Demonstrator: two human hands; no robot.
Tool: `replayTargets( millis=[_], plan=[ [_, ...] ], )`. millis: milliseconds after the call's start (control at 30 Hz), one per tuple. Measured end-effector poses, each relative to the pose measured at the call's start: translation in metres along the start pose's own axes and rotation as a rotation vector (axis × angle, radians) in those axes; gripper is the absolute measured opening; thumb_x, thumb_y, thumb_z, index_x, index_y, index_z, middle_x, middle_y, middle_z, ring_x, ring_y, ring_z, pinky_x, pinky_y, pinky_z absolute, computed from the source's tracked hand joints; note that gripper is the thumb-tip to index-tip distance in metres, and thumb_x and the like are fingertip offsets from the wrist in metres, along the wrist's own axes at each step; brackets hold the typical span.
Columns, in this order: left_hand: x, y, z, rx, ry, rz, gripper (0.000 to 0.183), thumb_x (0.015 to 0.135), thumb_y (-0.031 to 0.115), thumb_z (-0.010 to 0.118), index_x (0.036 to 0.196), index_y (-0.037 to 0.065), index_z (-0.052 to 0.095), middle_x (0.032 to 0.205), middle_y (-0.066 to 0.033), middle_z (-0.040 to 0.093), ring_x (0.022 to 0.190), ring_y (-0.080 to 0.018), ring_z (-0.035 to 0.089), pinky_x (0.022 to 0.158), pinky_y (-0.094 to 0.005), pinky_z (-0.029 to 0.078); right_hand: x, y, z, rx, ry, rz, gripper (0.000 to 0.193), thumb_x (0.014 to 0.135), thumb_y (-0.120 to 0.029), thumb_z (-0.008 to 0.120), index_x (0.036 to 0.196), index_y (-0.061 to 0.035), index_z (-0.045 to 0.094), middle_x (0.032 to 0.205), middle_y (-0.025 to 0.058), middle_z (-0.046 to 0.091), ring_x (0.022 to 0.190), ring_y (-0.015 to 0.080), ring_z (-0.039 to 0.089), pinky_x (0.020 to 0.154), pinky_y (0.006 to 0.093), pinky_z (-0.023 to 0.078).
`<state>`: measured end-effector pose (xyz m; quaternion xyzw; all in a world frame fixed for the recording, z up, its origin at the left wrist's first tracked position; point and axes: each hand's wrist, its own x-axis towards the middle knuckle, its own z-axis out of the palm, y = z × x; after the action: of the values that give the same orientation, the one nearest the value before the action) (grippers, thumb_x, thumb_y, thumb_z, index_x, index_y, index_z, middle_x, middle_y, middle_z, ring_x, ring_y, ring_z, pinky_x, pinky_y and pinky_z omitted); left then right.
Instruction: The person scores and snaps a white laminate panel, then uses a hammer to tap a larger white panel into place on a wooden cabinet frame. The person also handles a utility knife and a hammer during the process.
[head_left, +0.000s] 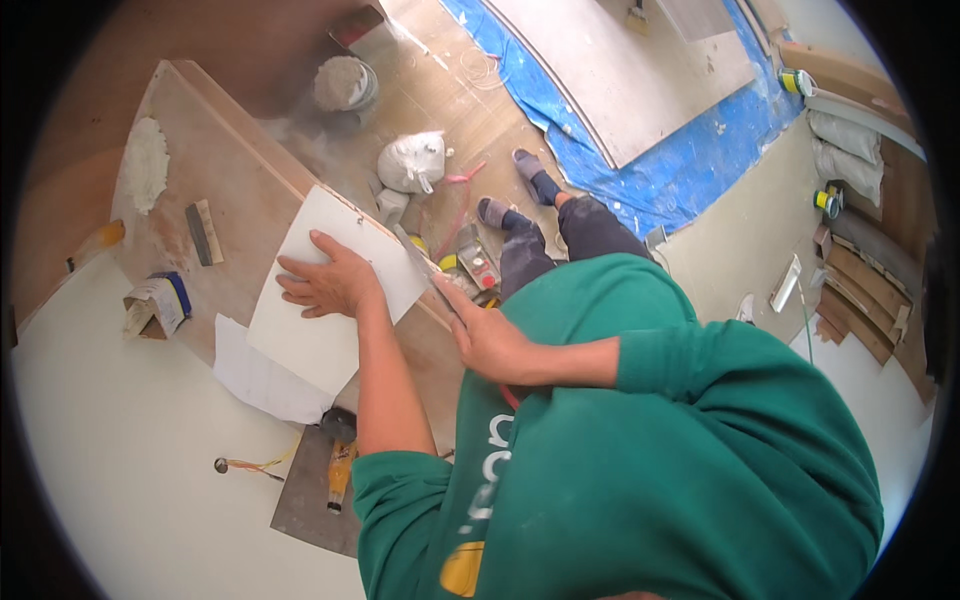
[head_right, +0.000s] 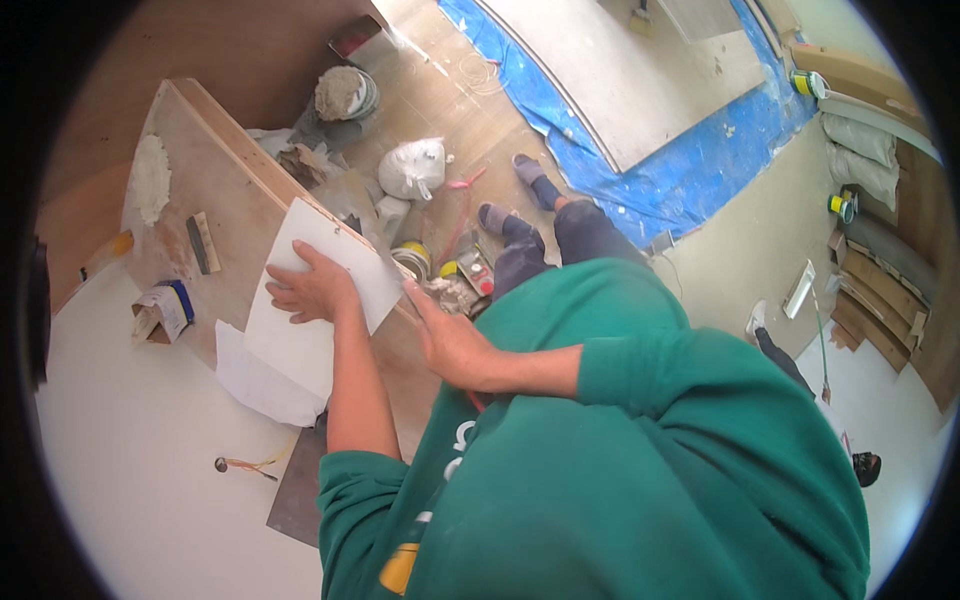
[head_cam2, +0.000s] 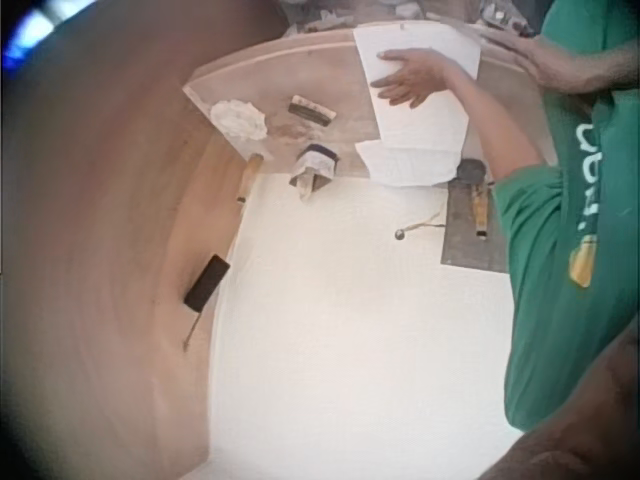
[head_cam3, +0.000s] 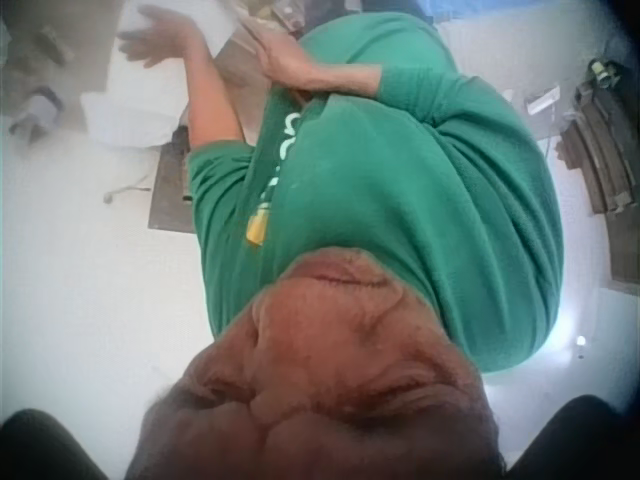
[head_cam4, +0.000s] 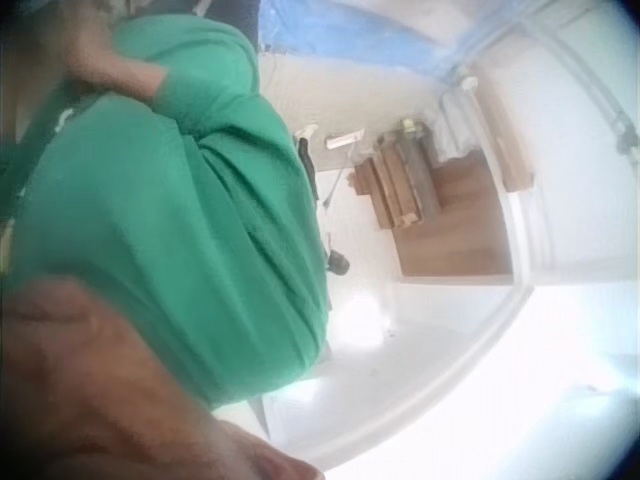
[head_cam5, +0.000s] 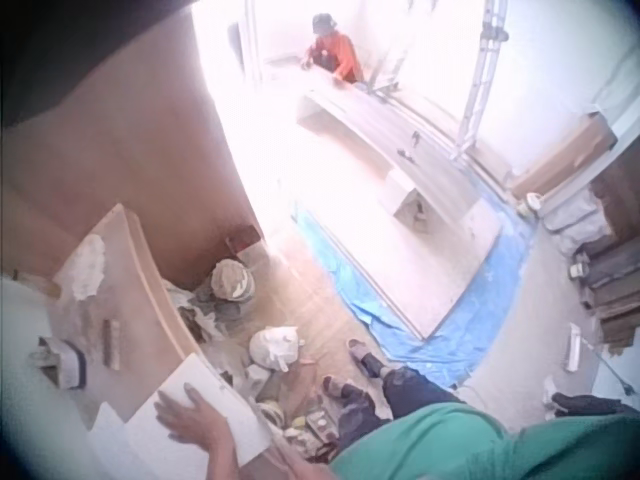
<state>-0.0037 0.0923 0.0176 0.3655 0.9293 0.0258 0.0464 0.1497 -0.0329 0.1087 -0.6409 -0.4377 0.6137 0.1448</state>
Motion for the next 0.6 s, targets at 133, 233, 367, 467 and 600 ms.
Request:
replayTargets(
  millis=[133,233,367,467,600],
  plan=[
    [-0.005,-0.004,-0.009,-0.002,-0.016,0.018,0.079,0.099,0.062,0.036,0.154,0.007,0.025,0.158,-0.0222,0.019,0.148,-0.0445,0.013,0.115,-0.0655,0.014,0.032,0.040,0.000,0.185,-0.081,0.390,0.055,0.095,-0.011,0.043,0.149,-0.0059,0.034,0.095,0.0314,0.065,0.070,0.0416,0.067,0.070,0.0500,0.054],
    [-0.004,-0.004,0.000,-0.022,0.002,0.022,0.078,0.098,0.062,0.037,0.153,0.008,0.026,0.158,-0.0220,0.020,0.147,-0.0441,0.014,0.114,-0.0658,0.014,-0.008,0.032,0.006,0.006,0.151,-0.133,0.052,0.094,-0.011,0.044,0.146,-0.0033,0.038,0.097,0.0299,0.066,0.066,0.0358,0.068,0.063,0.0454,0.055],
    [-0.001,-0.006,0.004,-0.039,0.094,0.032,0.075,0.097,0.061,0.040,0.151,0.008,0.033,0.155,-0.0204,0.027,0.147,-0.0414,0.018,0.113,-0.0669,0.018,0.006,0.037,0.002,0.161,-0.099,0.219,0.053,0.093,-0.008,0.045,0.145,-0.0052,0.041,0.096,0.0279,0.068,0.059,0.0337,0.067,0.054,0.0444,0.054],
    [0.000,-0.014,-0.002,-0.110,0.095,0.138,0.067,0.098,0.055,0.047,0.146,0.009,0.042,0.153,-0.0178,0.035,0.147,-0.0394,0.022,0.114,-0.0648,0.018,0.026,0.079,0.001,0.099,-0.021,0.152,0.051,0.094,-0.009,0.047,0.145,-0.0091,0.043,0.081,0.0182,0.066,0.052,0.0245,0.063,0.048,0.0404,0.052],
    [-0.022,-0.021,0.016,-0.262,0.127,0.685,0.048,0.098,0.041,0.055,0.135,0.011,0.058,0.149,-0.0139,0.045,0.143,-0.0385,0.033,0.115,-0.0604,0.020,0.057,0.060,-0.100,0.331,0.175,0.121,0.052,0.096,-0.021,0.048,0.144,-0.0034,0.038,0.093,0.0208,0.064,0.071,0.0304,0.064,0.065,0.0437,0.053]
  ],
)
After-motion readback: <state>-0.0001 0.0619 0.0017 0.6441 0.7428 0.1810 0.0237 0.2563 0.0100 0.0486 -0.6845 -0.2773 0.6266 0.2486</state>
